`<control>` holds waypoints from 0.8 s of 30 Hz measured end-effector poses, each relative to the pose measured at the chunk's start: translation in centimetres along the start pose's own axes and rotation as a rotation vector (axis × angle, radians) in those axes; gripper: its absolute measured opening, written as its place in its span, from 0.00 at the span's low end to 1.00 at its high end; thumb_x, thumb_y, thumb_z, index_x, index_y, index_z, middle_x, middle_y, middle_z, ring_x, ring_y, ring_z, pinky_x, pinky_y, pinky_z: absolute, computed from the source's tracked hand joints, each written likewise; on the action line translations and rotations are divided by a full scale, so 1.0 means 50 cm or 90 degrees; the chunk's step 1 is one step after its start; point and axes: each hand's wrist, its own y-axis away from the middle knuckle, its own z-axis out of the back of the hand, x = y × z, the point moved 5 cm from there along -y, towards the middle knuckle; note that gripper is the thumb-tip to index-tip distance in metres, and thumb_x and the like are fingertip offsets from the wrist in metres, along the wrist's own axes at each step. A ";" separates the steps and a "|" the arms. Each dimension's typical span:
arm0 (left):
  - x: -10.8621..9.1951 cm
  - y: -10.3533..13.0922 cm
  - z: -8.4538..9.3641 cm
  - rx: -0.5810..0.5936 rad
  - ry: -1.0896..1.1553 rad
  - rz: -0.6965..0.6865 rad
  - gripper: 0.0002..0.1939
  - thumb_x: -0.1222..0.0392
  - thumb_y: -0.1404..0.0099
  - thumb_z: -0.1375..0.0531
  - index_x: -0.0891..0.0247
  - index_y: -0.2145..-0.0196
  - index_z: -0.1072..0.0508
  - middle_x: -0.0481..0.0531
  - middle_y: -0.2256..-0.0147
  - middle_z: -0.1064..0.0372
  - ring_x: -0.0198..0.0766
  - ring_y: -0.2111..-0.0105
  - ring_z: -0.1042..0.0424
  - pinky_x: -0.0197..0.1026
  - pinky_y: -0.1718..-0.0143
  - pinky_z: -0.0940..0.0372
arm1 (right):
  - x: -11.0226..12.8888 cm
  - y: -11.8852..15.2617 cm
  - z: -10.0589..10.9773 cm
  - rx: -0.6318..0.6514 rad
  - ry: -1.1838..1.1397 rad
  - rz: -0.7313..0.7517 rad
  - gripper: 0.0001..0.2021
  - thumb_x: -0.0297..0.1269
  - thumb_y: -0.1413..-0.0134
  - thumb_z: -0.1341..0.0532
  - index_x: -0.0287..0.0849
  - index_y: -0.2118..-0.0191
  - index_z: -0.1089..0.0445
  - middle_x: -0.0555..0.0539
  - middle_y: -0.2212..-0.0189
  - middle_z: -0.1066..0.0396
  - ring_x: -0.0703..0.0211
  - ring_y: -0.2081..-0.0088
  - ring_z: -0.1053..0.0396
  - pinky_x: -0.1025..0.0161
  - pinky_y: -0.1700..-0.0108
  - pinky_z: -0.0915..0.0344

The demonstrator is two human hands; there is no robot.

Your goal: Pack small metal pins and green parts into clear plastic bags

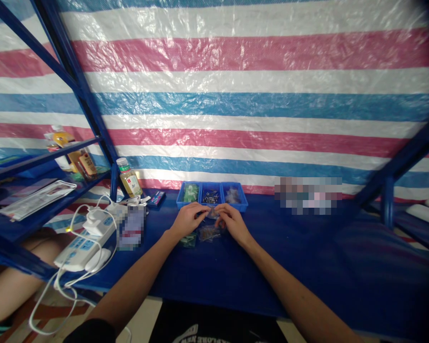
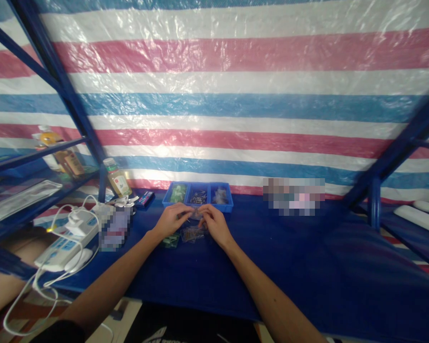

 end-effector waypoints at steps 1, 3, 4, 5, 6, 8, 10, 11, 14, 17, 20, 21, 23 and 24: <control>-0.001 0.000 0.001 -0.003 0.001 -0.001 0.10 0.59 0.28 0.41 0.60 0.54 0.21 0.53 0.60 0.22 0.39 0.61 0.26 0.40 0.56 0.32 | -0.001 0.000 -0.001 0.002 -0.006 0.001 0.10 0.42 0.40 0.45 0.44 0.57 0.33 0.47 0.64 0.26 0.59 0.77 0.27 0.65 0.78 0.41; -0.005 -0.001 0.003 -0.009 -0.003 -0.006 0.09 0.58 0.28 0.41 0.60 0.55 0.21 0.53 0.61 0.22 0.39 0.61 0.26 0.41 0.55 0.32 | -0.002 0.000 -0.002 -0.001 0.004 0.008 0.11 0.43 0.40 0.44 0.44 0.56 0.32 0.46 0.60 0.26 0.60 0.76 0.26 0.65 0.78 0.40; -0.007 -0.002 0.004 -0.011 -0.009 -0.008 0.10 0.57 0.28 0.41 0.60 0.56 0.20 0.52 0.62 0.22 0.39 0.61 0.26 0.41 0.55 0.32 | -0.002 0.000 -0.001 -0.005 0.021 0.010 0.11 0.43 0.41 0.43 0.44 0.56 0.32 0.46 0.62 0.25 0.60 0.76 0.27 0.65 0.78 0.40; -0.009 -0.003 0.005 -0.010 -0.015 -0.009 0.10 0.57 0.28 0.41 0.60 0.58 0.20 0.52 0.64 0.22 0.39 0.62 0.26 0.41 0.55 0.33 | -0.002 0.000 0.001 -0.008 0.041 0.012 0.11 0.44 0.41 0.41 0.44 0.57 0.31 0.47 0.64 0.25 0.60 0.76 0.28 0.65 0.77 0.39; -0.012 -0.004 0.006 -0.009 -0.020 -0.011 0.10 0.56 0.27 0.41 0.61 0.59 0.20 0.52 0.65 0.23 0.39 0.62 0.27 0.41 0.55 0.33 | -0.002 0.000 0.002 -0.010 0.062 0.015 0.11 0.44 0.41 0.39 0.44 0.58 0.31 0.48 0.68 0.26 0.59 0.76 0.28 0.65 0.76 0.39; -0.017 -0.005 0.008 -0.007 -0.023 -0.015 0.11 0.56 0.27 0.41 0.61 0.61 0.20 0.52 0.66 0.23 0.39 0.63 0.27 0.42 0.55 0.34 | -0.001 0.000 0.005 -0.011 0.094 0.022 0.10 0.45 0.41 0.38 0.44 0.60 0.30 0.51 0.74 0.29 0.59 0.77 0.30 0.64 0.75 0.38; -0.021 -0.006 0.011 -0.010 -0.017 -0.020 0.11 0.56 0.27 0.42 0.62 0.62 0.21 0.52 0.66 0.23 0.39 0.62 0.28 0.42 0.54 0.34 | 0.001 0.001 0.008 -0.018 0.108 0.032 0.10 0.45 0.40 0.38 0.44 0.62 0.29 0.51 0.76 0.30 0.58 0.77 0.31 0.63 0.75 0.37; -0.021 -0.006 0.011 -0.013 -0.013 -0.021 0.11 0.56 0.27 0.42 0.62 0.63 0.21 0.52 0.65 0.23 0.39 0.62 0.28 0.42 0.55 0.34 | 0.002 0.001 0.009 -0.023 0.109 0.039 0.10 0.45 0.40 0.38 0.44 0.63 0.30 0.50 0.74 0.30 0.58 0.76 0.31 0.63 0.75 0.36; -0.023 -0.006 0.012 -0.021 -0.007 -0.025 0.11 0.57 0.27 0.42 0.62 0.63 0.22 0.53 0.66 0.24 0.39 0.63 0.28 0.42 0.56 0.34 | 0.007 0.001 0.011 -0.041 0.109 0.058 0.11 0.46 0.40 0.38 0.44 0.65 0.30 0.47 0.64 0.29 0.60 0.76 0.30 0.63 0.75 0.35; -0.025 -0.006 0.012 -0.030 -0.008 -0.036 0.10 0.57 0.27 0.42 0.62 0.62 0.22 0.53 0.64 0.24 0.40 0.61 0.27 0.42 0.55 0.34 | 0.009 0.000 0.011 -0.055 0.105 0.063 0.12 0.47 0.40 0.37 0.44 0.65 0.29 0.44 0.57 0.30 0.60 0.75 0.29 0.62 0.75 0.34; -0.026 -0.006 0.014 -0.035 -0.008 -0.039 0.09 0.58 0.28 0.41 0.62 0.62 0.22 0.54 0.63 0.23 0.40 0.60 0.27 0.42 0.54 0.33 | 0.005 0.000 0.012 -0.056 0.095 0.045 0.12 0.48 0.41 0.37 0.44 0.65 0.29 0.44 0.61 0.27 0.59 0.76 0.29 0.62 0.76 0.35; -0.025 -0.006 0.013 -0.031 -0.008 -0.034 0.09 0.58 0.28 0.42 0.62 0.62 0.22 0.53 0.63 0.23 0.39 0.61 0.27 0.41 0.55 0.33 | 0.002 0.000 0.010 -0.046 0.095 0.034 0.12 0.48 0.40 0.37 0.44 0.64 0.29 0.46 0.66 0.27 0.59 0.77 0.30 0.62 0.76 0.35; -0.019 -0.005 0.010 -0.020 -0.008 -0.019 0.09 0.58 0.28 0.42 0.62 0.62 0.22 0.52 0.65 0.23 0.38 0.63 0.27 0.40 0.57 0.33 | 0.000 0.000 0.007 -0.026 0.091 0.017 0.11 0.47 0.40 0.38 0.44 0.64 0.30 0.49 0.73 0.28 0.59 0.78 0.31 0.63 0.76 0.36; -0.015 -0.004 0.008 -0.018 -0.007 -0.010 0.09 0.58 0.28 0.41 0.62 0.62 0.23 0.52 0.65 0.23 0.38 0.64 0.27 0.39 0.58 0.33 | 0.000 0.001 0.006 -0.020 0.083 0.013 0.11 0.47 0.40 0.38 0.44 0.63 0.31 0.50 0.74 0.28 0.59 0.79 0.31 0.63 0.76 0.37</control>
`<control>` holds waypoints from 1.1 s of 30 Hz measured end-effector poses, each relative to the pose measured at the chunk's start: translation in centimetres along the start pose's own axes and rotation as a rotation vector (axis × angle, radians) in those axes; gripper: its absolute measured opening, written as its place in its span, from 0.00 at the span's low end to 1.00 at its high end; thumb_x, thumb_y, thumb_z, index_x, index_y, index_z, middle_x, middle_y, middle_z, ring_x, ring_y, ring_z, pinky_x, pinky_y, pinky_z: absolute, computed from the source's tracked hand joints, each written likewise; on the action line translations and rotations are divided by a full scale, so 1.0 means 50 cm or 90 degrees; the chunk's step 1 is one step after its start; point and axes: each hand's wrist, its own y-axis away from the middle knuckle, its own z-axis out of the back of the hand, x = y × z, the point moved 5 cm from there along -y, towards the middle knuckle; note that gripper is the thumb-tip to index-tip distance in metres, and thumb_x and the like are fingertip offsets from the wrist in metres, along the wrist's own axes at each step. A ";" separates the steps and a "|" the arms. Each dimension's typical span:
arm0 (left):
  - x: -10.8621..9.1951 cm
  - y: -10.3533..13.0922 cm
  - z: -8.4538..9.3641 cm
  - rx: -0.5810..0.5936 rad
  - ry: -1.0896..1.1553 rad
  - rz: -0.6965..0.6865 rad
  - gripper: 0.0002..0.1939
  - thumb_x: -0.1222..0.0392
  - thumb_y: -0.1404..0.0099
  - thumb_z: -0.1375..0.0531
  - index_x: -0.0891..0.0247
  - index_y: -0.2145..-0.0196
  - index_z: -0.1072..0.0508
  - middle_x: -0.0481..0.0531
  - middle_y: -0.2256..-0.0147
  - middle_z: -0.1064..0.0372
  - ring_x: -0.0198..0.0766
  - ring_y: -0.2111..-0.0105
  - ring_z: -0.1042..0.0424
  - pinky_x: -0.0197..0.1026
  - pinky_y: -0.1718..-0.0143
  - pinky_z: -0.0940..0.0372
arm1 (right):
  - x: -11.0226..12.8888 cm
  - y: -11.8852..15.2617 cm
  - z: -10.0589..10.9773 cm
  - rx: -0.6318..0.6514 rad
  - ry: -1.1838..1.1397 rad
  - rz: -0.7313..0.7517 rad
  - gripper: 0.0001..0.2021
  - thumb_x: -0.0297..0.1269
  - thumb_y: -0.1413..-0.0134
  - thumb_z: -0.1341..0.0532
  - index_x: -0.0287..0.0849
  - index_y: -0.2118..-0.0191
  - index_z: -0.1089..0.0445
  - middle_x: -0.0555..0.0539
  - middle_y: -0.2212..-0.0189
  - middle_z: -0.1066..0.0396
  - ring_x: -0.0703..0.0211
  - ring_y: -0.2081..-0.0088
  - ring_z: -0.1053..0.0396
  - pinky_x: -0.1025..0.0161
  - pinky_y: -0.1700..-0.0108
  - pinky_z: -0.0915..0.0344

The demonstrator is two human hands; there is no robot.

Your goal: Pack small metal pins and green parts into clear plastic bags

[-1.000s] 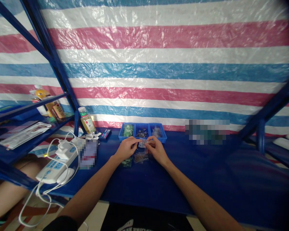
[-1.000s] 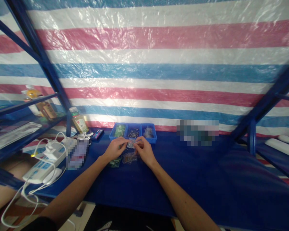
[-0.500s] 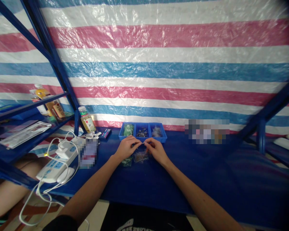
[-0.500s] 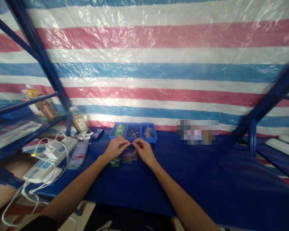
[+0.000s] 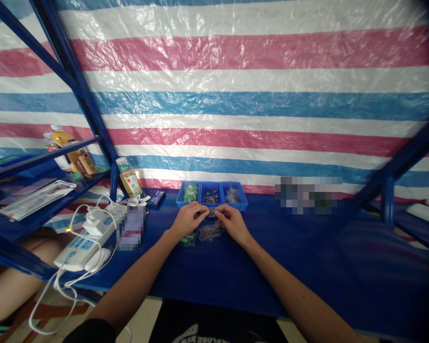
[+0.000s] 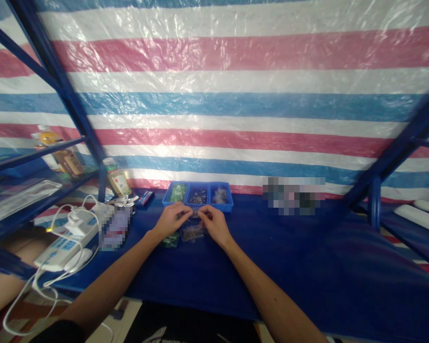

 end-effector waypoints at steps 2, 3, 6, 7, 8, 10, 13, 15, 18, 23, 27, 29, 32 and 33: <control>0.010 0.003 -0.003 -0.007 0.000 0.020 0.08 0.57 0.29 0.40 0.62 0.62 0.23 0.52 0.62 0.22 0.36 0.66 0.26 0.38 0.61 0.32 | 0.002 0.001 -0.001 -0.001 -0.029 -0.005 0.12 0.47 0.42 0.36 0.45 0.60 0.33 0.51 0.73 0.28 0.59 0.79 0.30 0.63 0.76 0.37; 0.014 0.004 -0.004 -0.012 -0.001 0.030 0.08 0.57 0.29 0.39 0.62 0.61 0.23 0.52 0.61 0.22 0.35 0.68 0.26 0.38 0.62 0.32 | 0.002 0.002 -0.001 -0.007 -0.048 -0.008 0.13 0.46 0.42 0.36 0.46 0.58 0.35 0.52 0.72 0.28 0.60 0.79 0.30 0.64 0.77 0.37; 0.020 0.005 -0.007 -0.021 -0.004 0.035 0.09 0.56 0.29 0.39 0.62 0.58 0.22 0.52 0.58 0.22 0.35 0.68 0.26 0.37 0.64 0.32 | 0.004 0.004 -0.001 -0.022 -0.082 -0.011 0.16 0.46 0.43 0.35 0.48 0.56 0.40 0.56 0.75 0.31 0.61 0.80 0.32 0.65 0.77 0.38; 0.019 0.005 -0.007 -0.020 -0.005 0.024 0.09 0.56 0.29 0.40 0.61 0.57 0.22 0.53 0.59 0.22 0.36 0.67 0.26 0.38 0.62 0.32 | 0.005 0.004 -0.001 -0.022 -0.086 -0.008 0.16 0.46 0.43 0.35 0.49 0.56 0.40 0.57 0.76 0.32 0.61 0.80 0.32 0.65 0.77 0.38; 0.016 0.004 -0.007 -0.017 -0.005 0.010 0.09 0.56 0.28 0.40 0.61 0.57 0.21 0.53 0.60 0.22 0.37 0.65 0.25 0.39 0.60 0.31 | 0.006 0.004 -0.001 -0.020 -0.086 -0.004 0.16 0.46 0.43 0.35 0.49 0.56 0.40 0.57 0.75 0.32 0.61 0.80 0.33 0.65 0.77 0.38; 0.011 0.003 -0.007 -0.009 -0.007 -0.017 0.10 0.57 0.27 0.42 0.60 0.56 0.21 0.53 0.63 0.22 0.39 0.63 0.26 0.41 0.57 0.31 | 0.007 0.004 -0.002 -0.013 -0.083 0.004 0.16 0.47 0.43 0.35 0.48 0.56 0.40 0.56 0.75 0.31 0.62 0.80 0.33 0.65 0.77 0.38; 0.009 0.002 -0.010 0.008 -0.007 -0.035 0.12 0.59 0.26 0.43 0.59 0.53 0.20 0.53 0.64 0.22 0.40 0.61 0.26 0.43 0.55 0.31 | 0.008 0.004 0.001 -0.019 -0.084 0.003 0.17 0.47 0.42 0.35 0.49 0.54 0.40 0.55 0.74 0.30 0.62 0.80 0.33 0.65 0.77 0.38; 0.012 0.003 -0.013 0.013 -0.008 -0.038 0.13 0.61 0.26 0.44 0.59 0.51 0.21 0.54 0.64 0.22 0.41 0.59 0.26 0.43 0.54 0.31 | 0.008 0.004 0.004 -0.025 -0.084 -0.001 0.18 0.47 0.43 0.35 0.49 0.53 0.40 0.55 0.74 0.30 0.61 0.80 0.33 0.65 0.77 0.38; 0.019 0.005 -0.016 0.010 -0.016 -0.030 0.13 0.61 0.27 0.43 0.58 0.51 0.20 0.54 0.62 0.23 0.41 0.58 0.26 0.43 0.54 0.31 | 0.010 0.004 0.006 -0.031 -0.081 -0.002 0.16 0.47 0.43 0.35 0.49 0.54 0.39 0.56 0.76 0.31 0.61 0.81 0.33 0.66 0.77 0.38; 0.019 0.003 -0.011 0.013 -0.026 -0.014 0.10 0.58 0.29 0.40 0.59 0.55 0.19 0.54 0.62 0.23 0.41 0.59 0.26 0.42 0.56 0.31 | 0.014 0.003 0.003 -0.016 -0.070 -0.003 0.11 0.47 0.42 0.36 0.46 0.63 0.34 0.54 0.76 0.31 0.61 0.81 0.32 0.64 0.77 0.38; 0.005 -0.002 -0.002 0.006 -0.020 -0.027 0.10 0.57 0.28 0.41 0.60 0.58 0.19 0.53 0.65 0.23 0.40 0.62 0.28 0.43 0.55 0.33 | 0.007 0.001 0.001 -0.003 -0.046 -0.021 0.13 0.47 0.39 0.40 0.43 0.58 0.29 0.52 0.79 0.30 0.57 0.80 0.29 0.64 0.77 0.39; -0.001 -0.003 0.004 -0.011 -0.022 -0.027 0.10 0.57 0.27 0.41 0.60 0.60 0.20 0.53 0.64 0.23 0.40 0.61 0.29 0.44 0.54 0.33 | 0.002 0.001 -0.002 0.006 -0.040 -0.020 0.14 0.47 0.38 0.41 0.43 0.56 0.28 0.51 0.78 0.28 0.56 0.78 0.28 0.64 0.76 0.39; -0.004 -0.004 0.011 -0.036 -0.027 -0.023 0.10 0.57 0.28 0.41 0.60 0.60 0.20 0.55 0.62 0.25 0.42 0.57 0.29 0.46 0.52 0.33 | 0.001 0.001 -0.006 0.015 -0.053 -0.007 0.14 0.45 0.40 0.41 0.43 0.55 0.28 0.47 0.67 0.22 0.57 0.76 0.26 0.63 0.74 0.35; -0.005 -0.004 0.013 -0.044 -0.027 -0.022 0.10 0.57 0.28 0.41 0.60 0.61 0.20 0.55 0.61 0.25 0.43 0.56 0.30 0.47 0.52 0.33 | 0.003 0.001 -0.007 0.018 -0.057 -0.003 0.14 0.45 0.40 0.40 0.43 0.54 0.28 0.46 0.63 0.22 0.57 0.75 0.25 0.63 0.73 0.34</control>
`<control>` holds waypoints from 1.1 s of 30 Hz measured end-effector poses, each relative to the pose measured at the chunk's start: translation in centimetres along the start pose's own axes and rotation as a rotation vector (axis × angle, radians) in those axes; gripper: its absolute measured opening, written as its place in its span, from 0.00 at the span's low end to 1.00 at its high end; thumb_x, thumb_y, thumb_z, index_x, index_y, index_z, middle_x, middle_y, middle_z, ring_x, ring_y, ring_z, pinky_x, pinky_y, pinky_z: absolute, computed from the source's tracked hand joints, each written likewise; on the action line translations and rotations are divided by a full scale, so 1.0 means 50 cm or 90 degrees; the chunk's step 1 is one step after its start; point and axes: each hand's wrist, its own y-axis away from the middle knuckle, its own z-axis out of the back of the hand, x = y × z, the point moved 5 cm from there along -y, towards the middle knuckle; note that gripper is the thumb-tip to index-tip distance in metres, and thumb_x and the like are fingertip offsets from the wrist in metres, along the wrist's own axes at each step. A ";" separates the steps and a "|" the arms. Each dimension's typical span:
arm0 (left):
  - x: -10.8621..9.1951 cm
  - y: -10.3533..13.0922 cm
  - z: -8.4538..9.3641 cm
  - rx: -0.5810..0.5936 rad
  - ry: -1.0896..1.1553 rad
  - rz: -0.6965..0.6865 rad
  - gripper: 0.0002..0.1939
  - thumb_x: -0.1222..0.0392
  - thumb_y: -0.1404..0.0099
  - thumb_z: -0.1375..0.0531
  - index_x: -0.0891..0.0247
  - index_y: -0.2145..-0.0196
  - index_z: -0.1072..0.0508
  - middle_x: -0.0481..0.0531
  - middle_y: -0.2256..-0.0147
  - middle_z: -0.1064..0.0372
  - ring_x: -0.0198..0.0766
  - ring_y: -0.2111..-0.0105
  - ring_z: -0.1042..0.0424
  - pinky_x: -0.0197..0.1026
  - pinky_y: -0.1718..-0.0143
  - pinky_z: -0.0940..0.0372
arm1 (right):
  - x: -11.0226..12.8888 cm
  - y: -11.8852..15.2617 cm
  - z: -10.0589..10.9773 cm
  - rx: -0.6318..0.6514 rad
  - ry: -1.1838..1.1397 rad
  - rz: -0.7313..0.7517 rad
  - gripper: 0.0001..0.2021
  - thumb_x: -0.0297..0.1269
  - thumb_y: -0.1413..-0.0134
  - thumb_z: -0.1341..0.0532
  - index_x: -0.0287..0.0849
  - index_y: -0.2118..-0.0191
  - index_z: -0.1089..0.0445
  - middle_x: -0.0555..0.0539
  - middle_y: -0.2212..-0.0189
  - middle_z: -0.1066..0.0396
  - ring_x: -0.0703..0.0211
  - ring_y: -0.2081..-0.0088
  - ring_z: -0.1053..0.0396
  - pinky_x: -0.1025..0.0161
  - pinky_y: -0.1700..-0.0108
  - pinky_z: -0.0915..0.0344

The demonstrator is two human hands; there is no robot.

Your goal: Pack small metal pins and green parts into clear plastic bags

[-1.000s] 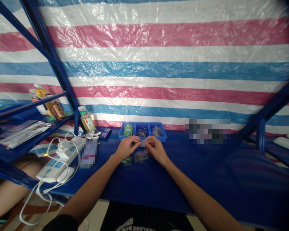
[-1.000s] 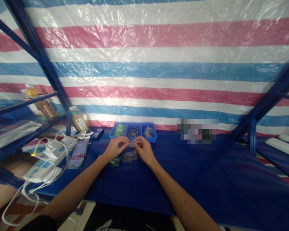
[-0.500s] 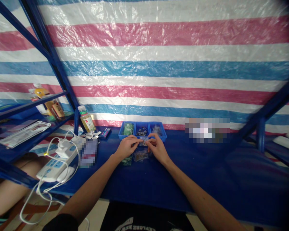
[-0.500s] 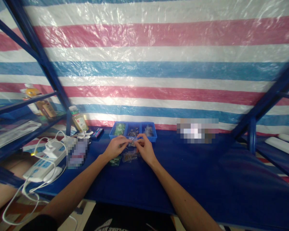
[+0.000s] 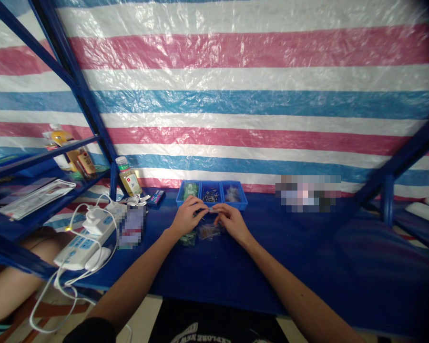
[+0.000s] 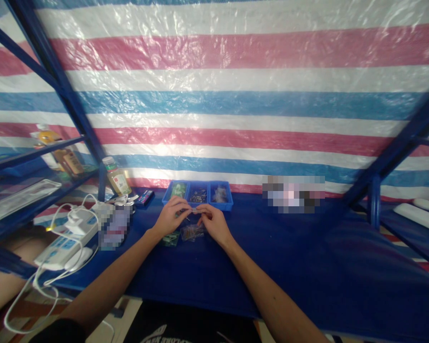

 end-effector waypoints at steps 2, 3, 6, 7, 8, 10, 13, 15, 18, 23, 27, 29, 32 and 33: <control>-0.002 0.000 0.002 -0.011 0.006 -0.001 0.10 0.57 0.28 0.41 0.60 0.61 0.21 0.56 0.59 0.25 0.43 0.55 0.30 0.47 0.51 0.34 | 0.004 0.001 -0.001 0.001 0.005 0.006 0.14 0.45 0.41 0.38 0.43 0.55 0.28 0.44 0.61 0.22 0.57 0.74 0.26 0.62 0.72 0.33; -0.002 0.000 0.002 -0.010 0.011 -0.002 0.09 0.57 0.28 0.42 0.60 0.61 0.21 0.55 0.59 0.25 0.43 0.55 0.30 0.48 0.50 0.34 | 0.007 0.001 0.000 -0.001 0.017 0.007 0.13 0.46 0.42 0.37 0.43 0.56 0.27 0.45 0.62 0.22 0.57 0.74 0.26 0.62 0.72 0.33; -0.003 0.000 -0.001 0.005 0.023 0.001 0.10 0.58 0.27 0.42 0.61 0.62 0.22 0.55 0.61 0.24 0.42 0.56 0.29 0.46 0.51 0.33 | 0.009 0.002 0.005 -0.014 0.072 0.009 0.12 0.48 0.41 0.37 0.43 0.63 0.26 0.48 0.71 0.24 0.58 0.76 0.30 0.62 0.73 0.35; -0.002 0.000 -0.004 0.015 0.025 0.004 0.10 0.58 0.27 0.42 0.62 0.62 0.22 0.54 0.63 0.24 0.41 0.58 0.29 0.45 0.53 0.33 | 0.009 0.002 0.007 -0.021 0.085 0.013 0.12 0.48 0.41 0.37 0.44 0.65 0.26 0.48 0.73 0.26 0.58 0.77 0.31 0.62 0.74 0.36; 0.000 0.001 -0.007 0.025 0.028 0.009 0.10 0.58 0.27 0.42 0.62 0.62 0.23 0.54 0.64 0.24 0.41 0.59 0.29 0.44 0.55 0.32 | 0.009 0.001 0.009 -0.028 0.090 0.020 0.12 0.48 0.41 0.37 0.44 0.66 0.27 0.48 0.72 0.26 0.58 0.77 0.31 0.62 0.74 0.36; 0.006 0.004 -0.013 0.033 0.031 0.025 0.09 0.58 0.28 0.42 0.62 0.62 0.23 0.53 0.63 0.24 0.39 0.62 0.28 0.41 0.58 0.32 | 0.008 0.001 0.011 -0.045 0.083 0.034 0.12 0.49 0.42 0.36 0.44 0.66 0.28 0.47 0.68 0.26 0.59 0.76 0.31 0.62 0.74 0.36; 0.017 0.008 -0.016 0.022 0.026 0.055 0.07 0.57 0.29 0.39 0.62 0.60 0.23 0.54 0.56 0.24 0.36 0.65 0.27 0.39 0.62 0.32 | 0.003 0.001 0.009 -0.040 0.065 0.017 0.13 0.49 0.42 0.36 0.44 0.66 0.30 0.49 0.71 0.28 0.59 0.77 0.31 0.63 0.75 0.37; 0.018 0.010 -0.018 0.024 0.022 0.053 0.08 0.57 0.29 0.40 0.62 0.59 0.23 0.54 0.57 0.23 0.36 0.66 0.28 0.39 0.63 0.32 | 0.000 0.001 0.004 -0.023 0.040 -0.006 0.13 0.50 0.42 0.36 0.45 0.63 0.32 0.51 0.74 0.29 0.59 0.78 0.31 0.63 0.75 0.36; 0.010 0.009 -0.019 0.040 0.020 0.016 0.09 0.57 0.28 0.41 0.61 0.58 0.21 0.53 0.63 0.22 0.38 0.65 0.28 0.41 0.59 0.32 | 0.001 0.002 0.004 -0.027 -0.003 -0.020 0.16 0.49 0.45 0.35 0.47 0.57 0.36 0.54 0.74 0.30 0.59 0.79 0.31 0.63 0.75 0.35; 0.003 0.005 -0.016 0.040 0.012 0.008 0.11 0.57 0.26 0.43 0.61 0.58 0.21 0.53 0.65 0.23 0.39 0.64 0.28 0.42 0.58 0.32 | 0.006 0.000 0.007 -0.032 -0.034 -0.013 0.16 0.48 0.45 0.34 0.49 0.57 0.38 0.56 0.76 0.32 0.60 0.80 0.33 0.64 0.77 0.37; 0.003 0.004 -0.014 0.045 0.016 0.013 0.12 0.56 0.26 0.43 0.61 0.58 0.20 0.53 0.65 0.23 0.39 0.64 0.28 0.41 0.58 0.32 | 0.012 -0.001 0.008 -0.028 -0.009 -0.007 0.14 0.50 0.45 0.34 0.46 0.63 0.33 0.52 0.73 0.29 0.60 0.79 0.32 0.63 0.77 0.37; 0.003 0.004 -0.012 0.046 0.014 0.012 0.12 0.56 0.26 0.43 0.61 0.58 0.20 0.53 0.65 0.23 0.39 0.65 0.28 0.42 0.58 0.32 | 0.014 -0.001 0.008 -0.030 0.005 -0.008 0.14 0.50 0.46 0.34 0.45 0.64 0.30 0.51 0.73 0.28 0.58 0.78 0.31 0.63 0.76 0.37; 0.003 0.004 -0.012 0.048 0.013 0.015 0.12 0.56 0.27 0.43 0.61 0.58 0.20 0.53 0.65 0.23 0.39 0.65 0.28 0.42 0.58 0.32 | 0.012 0.000 0.010 -0.034 0.013 -0.019 0.13 0.49 0.45 0.34 0.44 0.62 0.28 0.51 0.77 0.28 0.56 0.78 0.30 0.63 0.76 0.38; 0.003 0.004 -0.012 0.049 0.013 0.016 0.12 0.56 0.27 0.43 0.61 0.58 0.20 0.53 0.65 0.23 0.39 0.65 0.28 0.42 0.58 0.32 | 0.011 0.000 0.010 -0.034 0.011 -0.022 0.13 0.49 0.45 0.35 0.44 0.62 0.28 0.51 0.78 0.29 0.56 0.78 0.30 0.63 0.77 0.39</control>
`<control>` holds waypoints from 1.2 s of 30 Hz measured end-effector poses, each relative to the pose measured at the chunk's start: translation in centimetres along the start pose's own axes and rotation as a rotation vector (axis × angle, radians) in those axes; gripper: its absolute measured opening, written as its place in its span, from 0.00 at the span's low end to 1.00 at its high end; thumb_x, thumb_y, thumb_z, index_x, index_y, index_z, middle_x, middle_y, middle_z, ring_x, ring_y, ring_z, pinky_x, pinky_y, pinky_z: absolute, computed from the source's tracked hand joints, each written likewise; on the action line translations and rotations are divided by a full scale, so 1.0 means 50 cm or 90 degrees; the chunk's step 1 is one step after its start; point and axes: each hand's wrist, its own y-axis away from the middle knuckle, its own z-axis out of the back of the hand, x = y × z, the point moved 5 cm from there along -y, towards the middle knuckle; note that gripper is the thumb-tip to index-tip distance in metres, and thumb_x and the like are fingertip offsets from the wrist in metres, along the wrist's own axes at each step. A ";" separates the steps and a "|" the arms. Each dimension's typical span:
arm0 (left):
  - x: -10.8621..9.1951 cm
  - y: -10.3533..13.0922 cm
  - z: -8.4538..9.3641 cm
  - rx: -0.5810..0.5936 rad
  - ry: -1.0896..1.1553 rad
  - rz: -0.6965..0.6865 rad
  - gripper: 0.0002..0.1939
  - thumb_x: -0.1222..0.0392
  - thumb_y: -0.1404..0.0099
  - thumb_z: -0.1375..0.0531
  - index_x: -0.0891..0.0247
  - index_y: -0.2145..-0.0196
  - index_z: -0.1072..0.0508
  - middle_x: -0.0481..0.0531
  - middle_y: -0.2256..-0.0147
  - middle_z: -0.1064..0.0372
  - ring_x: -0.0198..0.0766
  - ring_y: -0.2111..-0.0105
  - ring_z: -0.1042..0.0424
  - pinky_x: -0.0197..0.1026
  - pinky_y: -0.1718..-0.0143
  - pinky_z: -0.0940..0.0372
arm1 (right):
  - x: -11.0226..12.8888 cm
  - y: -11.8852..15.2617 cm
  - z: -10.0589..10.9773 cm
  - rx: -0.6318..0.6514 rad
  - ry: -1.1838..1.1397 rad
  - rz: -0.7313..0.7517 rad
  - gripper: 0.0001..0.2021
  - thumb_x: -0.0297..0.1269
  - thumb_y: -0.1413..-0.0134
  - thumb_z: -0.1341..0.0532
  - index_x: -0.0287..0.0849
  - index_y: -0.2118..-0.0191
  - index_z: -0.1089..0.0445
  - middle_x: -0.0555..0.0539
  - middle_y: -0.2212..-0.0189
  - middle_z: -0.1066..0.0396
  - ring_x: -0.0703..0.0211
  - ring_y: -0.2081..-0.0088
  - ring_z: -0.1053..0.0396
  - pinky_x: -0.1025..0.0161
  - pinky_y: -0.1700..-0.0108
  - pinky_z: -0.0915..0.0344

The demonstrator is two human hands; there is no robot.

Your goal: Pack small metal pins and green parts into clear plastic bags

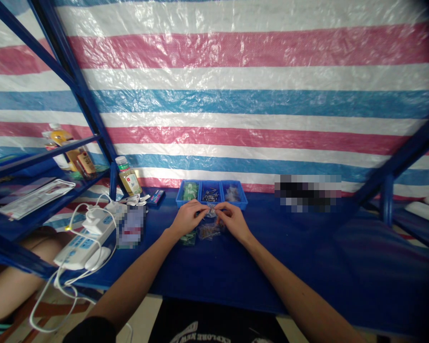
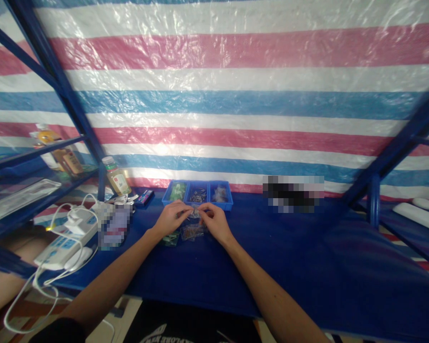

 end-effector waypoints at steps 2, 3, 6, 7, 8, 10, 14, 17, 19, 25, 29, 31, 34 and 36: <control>0.000 0.000 0.000 0.000 0.001 0.001 0.11 0.57 0.27 0.43 0.61 0.58 0.20 0.53 0.64 0.23 0.39 0.64 0.28 0.42 0.58 0.32 | 0.000 0.000 0.001 0.000 -0.004 -0.002 0.13 0.48 0.45 0.35 0.45 0.62 0.28 0.50 0.78 0.28 0.56 0.78 0.30 0.63 0.77 0.39; 0.000 0.000 -0.001 0.000 0.001 0.001 0.11 0.57 0.27 0.43 0.61 0.58 0.20 0.53 0.64 0.23 0.39 0.64 0.28 0.42 0.57 0.32 | 0.000 0.000 0.001 0.000 -0.004 -0.002 0.13 0.48 0.45 0.35 0.45 0.62 0.28 0.50 0.77 0.28 0.55 0.77 0.29 0.63 0.76 0.38; 0.000 -0.001 -0.001 -0.002 -0.001 -0.005 0.11 0.57 0.27 0.42 0.61 0.58 0.20 0.53 0.65 0.23 0.39 0.65 0.28 0.42 0.58 0.32 | 0.000 0.000 0.002 0.001 0.001 -0.003 0.13 0.49 0.45 0.35 0.45 0.62 0.27 0.51 0.78 0.28 0.55 0.77 0.29 0.62 0.76 0.38; 0.000 -0.001 -0.002 -0.004 -0.001 -0.006 0.11 0.57 0.27 0.42 0.61 0.58 0.20 0.53 0.66 0.23 0.39 0.65 0.28 0.41 0.58 0.32 | 0.000 0.000 0.002 0.001 0.002 -0.003 0.13 0.49 0.45 0.35 0.45 0.62 0.28 0.51 0.79 0.29 0.55 0.78 0.30 0.62 0.76 0.38; 0.000 -0.001 -0.002 -0.006 0.001 -0.005 0.11 0.57 0.27 0.42 0.61 0.59 0.20 0.53 0.66 0.23 0.38 0.65 0.28 0.41 0.59 0.33 | 0.000 0.000 0.002 0.002 0.001 -0.001 0.13 0.49 0.45 0.35 0.45 0.62 0.28 0.52 0.79 0.29 0.55 0.78 0.30 0.63 0.76 0.38; 0.004 -0.002 0.000 -0.017 0.006 0.009 0.11 0.57 0.28 0.41 0.62 0.59 0.20 0.53 0.67 0.23 0.38 0.67 0.28 0.40 0.61 0.33 | 0.000 -0.001 0.002 0.002 -0.004 0.005 0.13 0.49 0.45 0.35 0.45 0.62 0.28 0.51 0.76 0.27 0.56 0.78 0.30 0.63 0.77 0.39; 0.016 -0.001 0.006 -0.038 0.000 0.047 0.10 0.58 0.28 0.41 0.62 0.59 0.19 0.53 0.67 0.23 0.37 0.69 0.30 0.39 0.65 0.34 | -0.001 -0.002 0.001 -0.001 -0.013 0.008 0.13 0.49 0.45 0.34 0.45 0.61 0.28 0.48 0.69 0.24 0.57 0.78 0.29 0.63 0.78 0.39; 0.018 -0.002 0.008 -0.034 -0.005 0.048 0.10 0.58 0.28 0.41 0.62 0.59 0.19 0.52 0.66 0.22 0.37 0.69 0.29 0.39 0.64 0.34 | -0.005 -0.002 0.001 0.004 -0.004 0.005 0.12 0.47 0.44 0.35 0.45 0.61 0.27 0.50 0.76 0.26 0.57 0.79 0.30 0.63 0.77 0.39; 0.014 -0.002 0.008 -0.030 -0.002 0.038 0.10 0.58 0.28 0.41 0.61 0.58 0.20 0.53 0.65 0.22 0.37 0.68 0.29 0.39 0.63 0.33 | -0.006 -0.003 0.005 -0.009 0.007 0.002 0.12 0.47 0.44 0.35 0.44 0.62 0.26 0.50 0.79 0.28 0.55 0.79 0.30 0.63 0.77 0.38; 0.007 -0.002 0.010 -0.039 0.008 0.035 0.12 0.56 0.27 0.43 0.61 0.55 0.20 0.53 0.63 0.22 0.37 0.68 0.28 0.40 0.62 0.32 | 0.005 -0.005 0.048 -0.152 0.033 0.028 0.16 0.44 0.44 0.37 0.42 0.54 0.24 0.43 0.67 0.21 0.51 0.70 0.24 0.62 0.75 0.34; 0.007 -0.001 0.010 -0.036 0.009 0.036 0.11 0.57 0.26 0.43 0.61 0.55 0.21 0.53 0.62 0.22 0.37 0.67 0.28 0.39 0.61 0.32 | 0.007 -0.010 0.068 -0.198 -0.017 0.045 0.32 0.41 0.46 0.37 0.46 0.35 0.37 0.37 0.44 0.28 0.48 0.60 0.22 0.65 0.77 0.33; 0.008 -0.001 0.009 -0.029 0.009 0.035 0.11 0.57 0.26 0.43 0.60 0.55 0.21 0.53 0.62 0.22 0.37 0.67 0.28 0.39 0.61 0.32 | 0.001 -0.014 0.066 -0.182 -0.032 0.037 0.34 0.40 0.48 0.37 0.47 0.34 0.40 0.36 0.41 0.31 0.49 0.60 0.22 0.66 0.78 0.34; 0.010 -0.001 0.007 -0.021 0.007 0.035 0.11 0.58 0.26 0.43 0.61 0.55 0.21 0.53 0.62 0.22 0.36 0.66 0.28 0.39 0.60 0.32 | -0.013 -0.016 0.056 -0.142 -0.003 0.014 0.22 0.40 0.48 0.38 0.42 0.47 0.29 0.39 0.51 0.24 0.53 0.66 0.22 0.67 0.79 0.36; 0.011 0.000 0.006 -0.017 0.006 0.036 0.11 0.58 0.26 0.43 0.61 0.55 0.21 0.53 0.62 0.22 0.37 0.66 0.28 0.39 0.59 0.32 | -0.020 -0.016 0.047 -0.114 0.029 0.007 0.14 0.39 0.47 0.39 0.41 0.57 0.26 0.43 0.61 0.22 0.56 0.71 0.24 0.67 0.78 0.37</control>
